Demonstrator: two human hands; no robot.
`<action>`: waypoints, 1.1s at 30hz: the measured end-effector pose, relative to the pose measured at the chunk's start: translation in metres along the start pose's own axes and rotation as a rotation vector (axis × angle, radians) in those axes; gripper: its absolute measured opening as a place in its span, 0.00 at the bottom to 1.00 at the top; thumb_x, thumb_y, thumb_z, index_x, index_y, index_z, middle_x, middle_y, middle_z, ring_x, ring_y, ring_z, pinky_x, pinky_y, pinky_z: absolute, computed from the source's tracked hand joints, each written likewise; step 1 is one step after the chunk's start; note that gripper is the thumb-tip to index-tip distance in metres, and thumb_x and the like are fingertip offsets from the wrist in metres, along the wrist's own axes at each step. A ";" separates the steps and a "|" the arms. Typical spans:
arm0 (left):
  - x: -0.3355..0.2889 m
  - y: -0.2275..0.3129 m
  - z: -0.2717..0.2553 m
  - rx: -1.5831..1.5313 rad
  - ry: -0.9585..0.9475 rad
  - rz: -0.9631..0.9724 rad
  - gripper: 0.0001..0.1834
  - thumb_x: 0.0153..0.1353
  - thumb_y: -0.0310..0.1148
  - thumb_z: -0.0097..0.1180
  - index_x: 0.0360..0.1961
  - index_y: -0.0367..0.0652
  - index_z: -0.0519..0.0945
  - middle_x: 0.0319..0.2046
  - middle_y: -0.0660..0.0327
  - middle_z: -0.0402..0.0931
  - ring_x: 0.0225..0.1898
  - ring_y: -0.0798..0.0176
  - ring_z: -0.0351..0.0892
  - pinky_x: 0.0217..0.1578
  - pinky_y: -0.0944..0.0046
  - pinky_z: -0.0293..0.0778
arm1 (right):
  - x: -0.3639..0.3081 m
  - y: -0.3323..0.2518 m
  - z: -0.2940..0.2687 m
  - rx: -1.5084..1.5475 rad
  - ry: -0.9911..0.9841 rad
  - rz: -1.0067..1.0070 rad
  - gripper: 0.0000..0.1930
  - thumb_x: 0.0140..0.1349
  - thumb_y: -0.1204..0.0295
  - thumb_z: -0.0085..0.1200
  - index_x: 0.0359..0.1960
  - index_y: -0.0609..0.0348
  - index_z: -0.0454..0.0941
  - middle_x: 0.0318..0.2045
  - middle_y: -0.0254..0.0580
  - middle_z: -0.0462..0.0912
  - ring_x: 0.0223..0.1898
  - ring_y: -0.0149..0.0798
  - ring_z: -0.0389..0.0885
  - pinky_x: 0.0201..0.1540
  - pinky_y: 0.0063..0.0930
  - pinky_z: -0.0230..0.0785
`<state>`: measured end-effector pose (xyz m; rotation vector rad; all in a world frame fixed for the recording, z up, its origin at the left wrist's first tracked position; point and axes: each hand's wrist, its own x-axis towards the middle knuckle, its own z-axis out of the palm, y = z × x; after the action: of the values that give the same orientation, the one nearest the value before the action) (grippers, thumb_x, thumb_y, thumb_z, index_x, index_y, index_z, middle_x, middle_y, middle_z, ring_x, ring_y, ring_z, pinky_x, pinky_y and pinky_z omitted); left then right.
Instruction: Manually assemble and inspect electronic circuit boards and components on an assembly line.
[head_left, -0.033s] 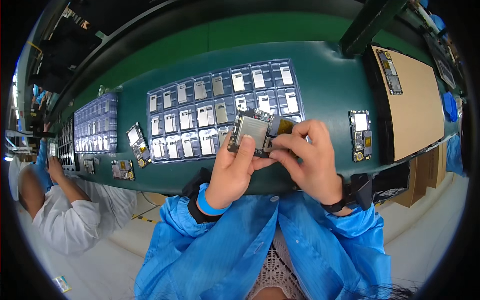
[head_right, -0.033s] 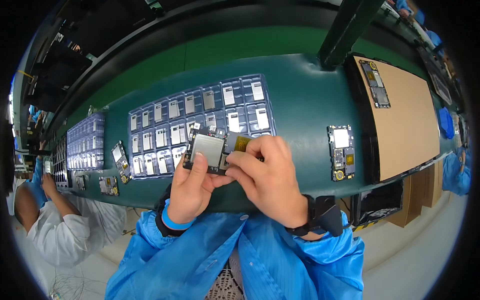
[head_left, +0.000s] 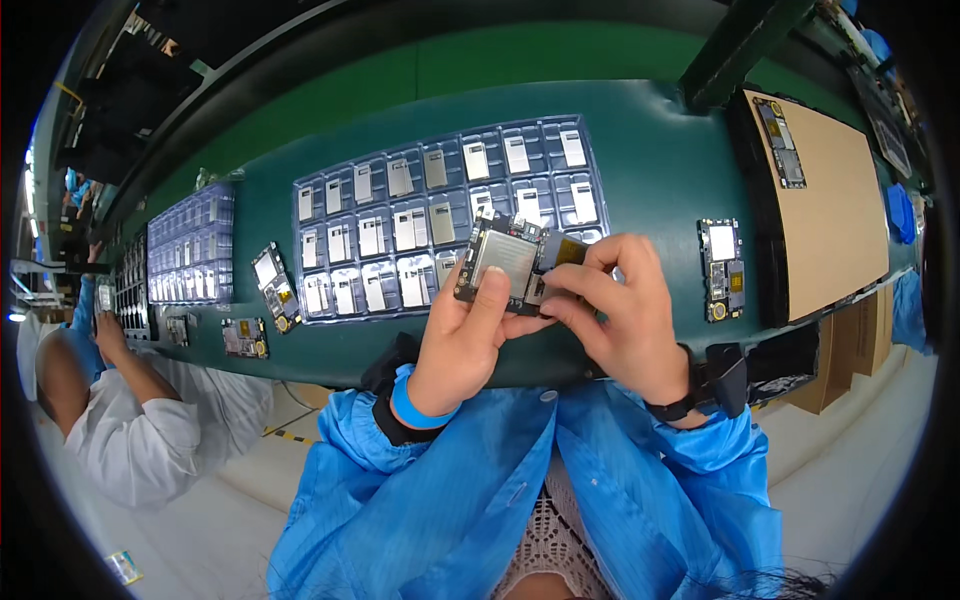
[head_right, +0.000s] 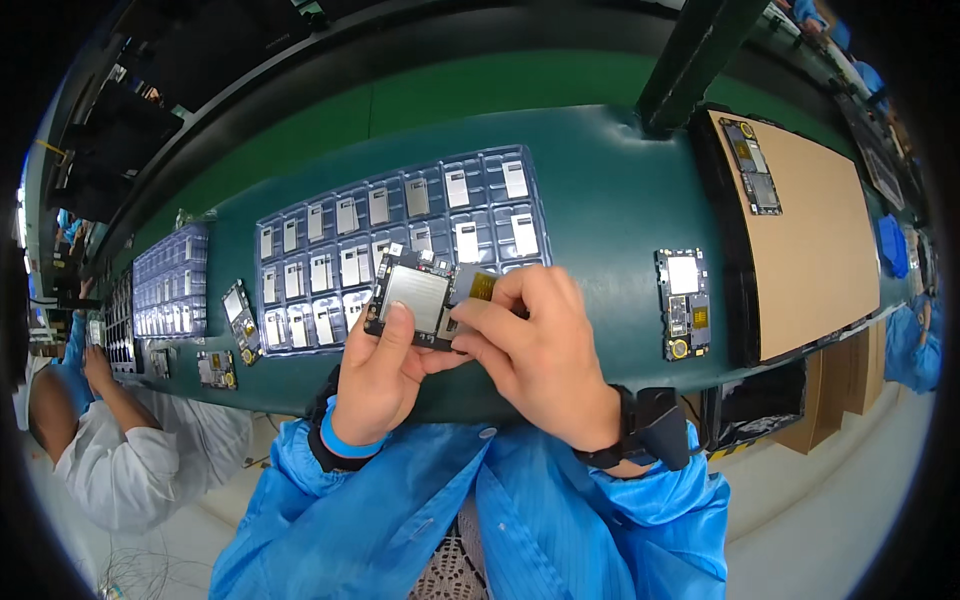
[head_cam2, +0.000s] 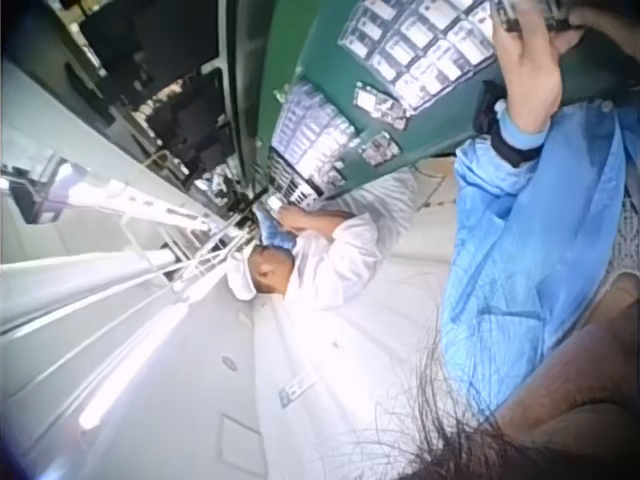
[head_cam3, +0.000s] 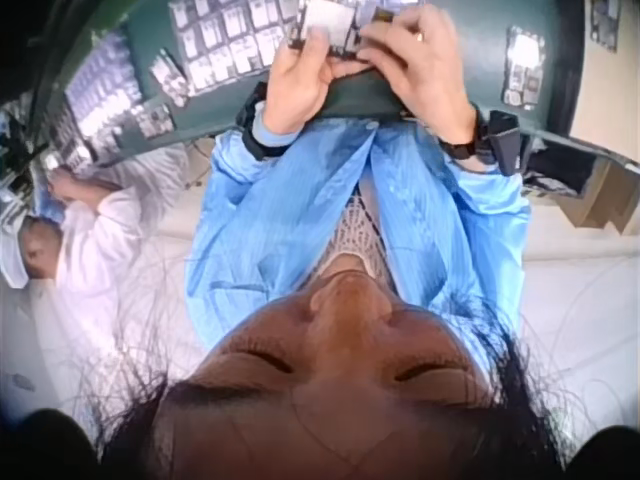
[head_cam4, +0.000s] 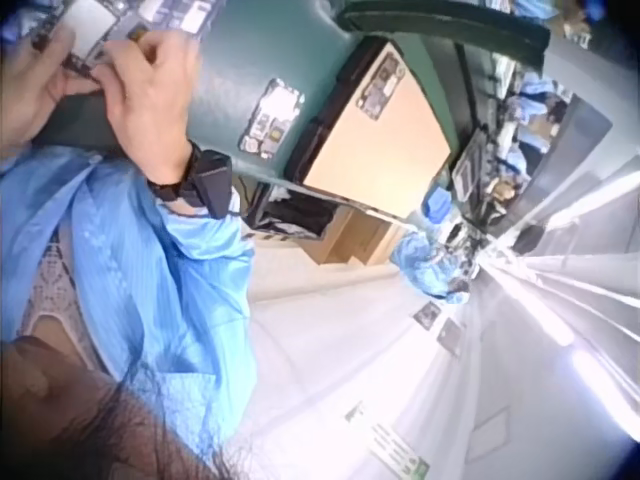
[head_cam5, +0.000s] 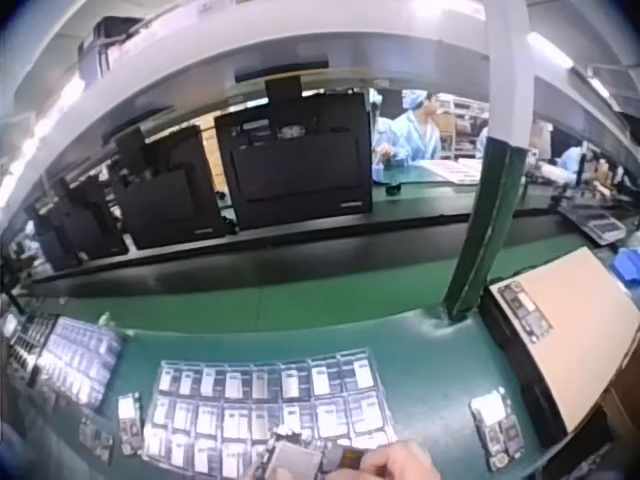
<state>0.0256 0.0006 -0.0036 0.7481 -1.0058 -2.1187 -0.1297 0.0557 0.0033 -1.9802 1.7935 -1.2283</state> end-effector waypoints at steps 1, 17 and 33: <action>0.001 0.000 0.000 0.056 0.030 -0.012 0.18 0.66 0.36 0.36 0.52 0.35 0.62 0.45 0.55 0.69 0.42 0.64 0.74 0.39 0.66 0.78 | 0.002 0.003 -0.002 -0.002 -0.035 -0.022 0.11 0.40 0.73 0.61 0.30 0.52 0.77 0.26 0.35 0.66 0.31 0.38 0.66 0.34 0.30 0.57; -0.006 0.006 0.000 0.229 -0.081 -0.185 0.20 0.66 0.38 0.35 0.49 0.31 0.64 0.39 0.51 0.72 0.36 0.60 0.78 0.31 0.62 0.81 | 0.003 0.009 -0.019 0.070 -0.360 -0.230 0.08 0.44 0.66 0.59 0.23 0.53 0.74 0.28 0.36 0.65 0.37 0.36 0.65 0.44 0.35 0.49; 0.002 -0.027 0.015 -0.082 0.043 0.243 0.16 0.66 0.33 0.36 0.52 0.38 0.59 0.47 0.54 0.67 0.47 0.57 0.71 0.47 0.58 0.73 | -0.017 0.001 0.000 0.008 0.136 0.277 0.16 0.41 0.69 0.64 0.33 0.58 0.77 0.31 0.37 0.68 0.37 0.39 0.68 0.41 0.31 0.52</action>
<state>0.0051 0.0189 -0.0181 0.5969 -0.9312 -1.9136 -0.1291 0.0713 -0.0045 -1.6085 2.0391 -1.3006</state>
